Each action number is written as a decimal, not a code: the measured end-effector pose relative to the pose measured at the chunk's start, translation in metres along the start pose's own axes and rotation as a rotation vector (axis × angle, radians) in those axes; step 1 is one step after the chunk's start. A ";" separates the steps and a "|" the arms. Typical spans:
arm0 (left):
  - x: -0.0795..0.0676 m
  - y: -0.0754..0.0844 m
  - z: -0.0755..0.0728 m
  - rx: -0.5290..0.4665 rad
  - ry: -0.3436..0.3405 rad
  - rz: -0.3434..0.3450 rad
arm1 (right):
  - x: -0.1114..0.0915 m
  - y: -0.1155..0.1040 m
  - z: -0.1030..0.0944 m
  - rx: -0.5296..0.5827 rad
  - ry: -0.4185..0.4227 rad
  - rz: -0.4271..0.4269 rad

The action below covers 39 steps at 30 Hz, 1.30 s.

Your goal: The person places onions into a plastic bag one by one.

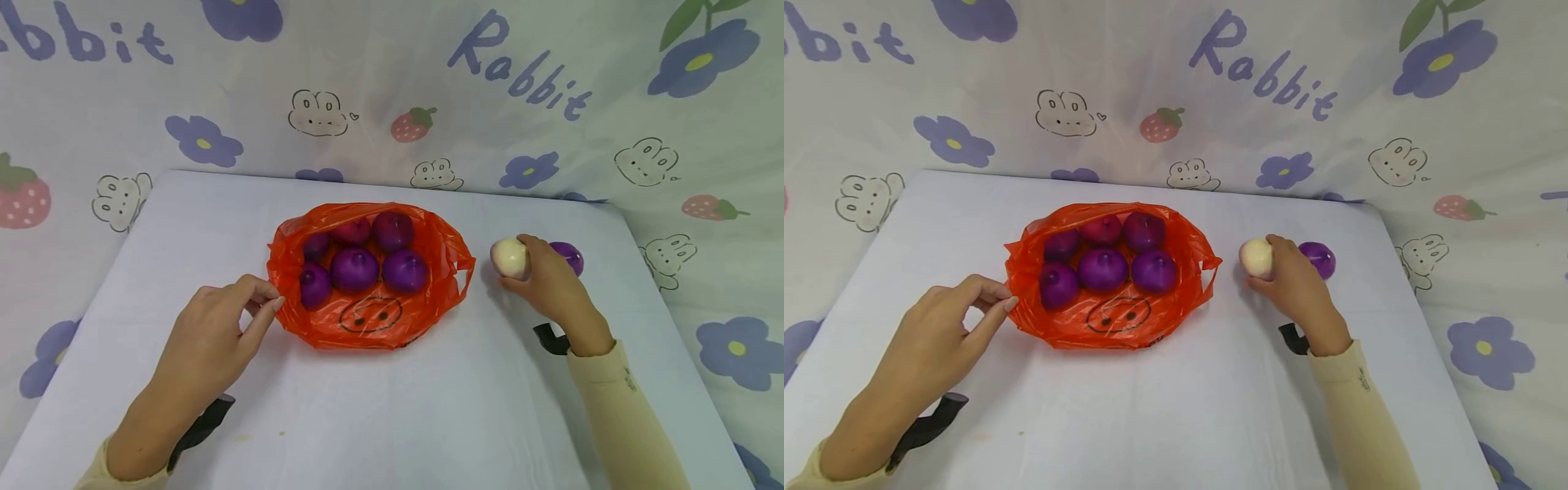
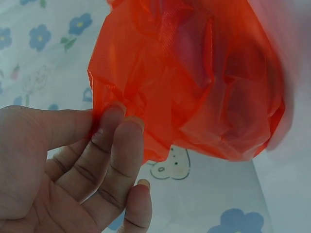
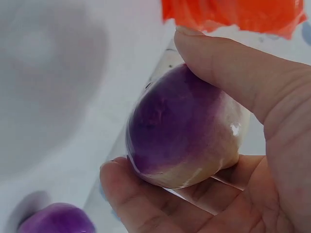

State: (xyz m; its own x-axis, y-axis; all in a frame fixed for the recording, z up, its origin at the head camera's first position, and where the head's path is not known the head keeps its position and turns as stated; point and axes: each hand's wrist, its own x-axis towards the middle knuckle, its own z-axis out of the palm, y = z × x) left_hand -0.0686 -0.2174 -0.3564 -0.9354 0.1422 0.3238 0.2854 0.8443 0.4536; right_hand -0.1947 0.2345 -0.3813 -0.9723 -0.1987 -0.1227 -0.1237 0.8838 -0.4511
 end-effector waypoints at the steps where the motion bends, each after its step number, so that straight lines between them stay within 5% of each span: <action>1: 0.000 0.000 0.000 0.000 0.001 0.001 | -0.002 -0.002 -0.001 -0.004 0.003 -0.008; 25: -0.002 -0.001 0.001 -0.006 -0.004 -0.003 | -0.048 -0.075 -0.017 -0.007 0.052 -0.237; 39: -0.002 0.000 0.001 -0.009 -0.005 -0.004 | -0.045 -0.106 -0.005 0.046 0.007 -0.429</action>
State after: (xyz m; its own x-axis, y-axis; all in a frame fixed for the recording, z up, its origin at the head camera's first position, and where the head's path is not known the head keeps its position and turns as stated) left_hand -0.0675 -0.2173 -0.3582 -0.9375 0.1412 0.3181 0.2834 0.8402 0.4623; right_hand -0.1392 0.1518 -0.3236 -0.8359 -0.5414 0.0904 -0.5085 0.7018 -0.4988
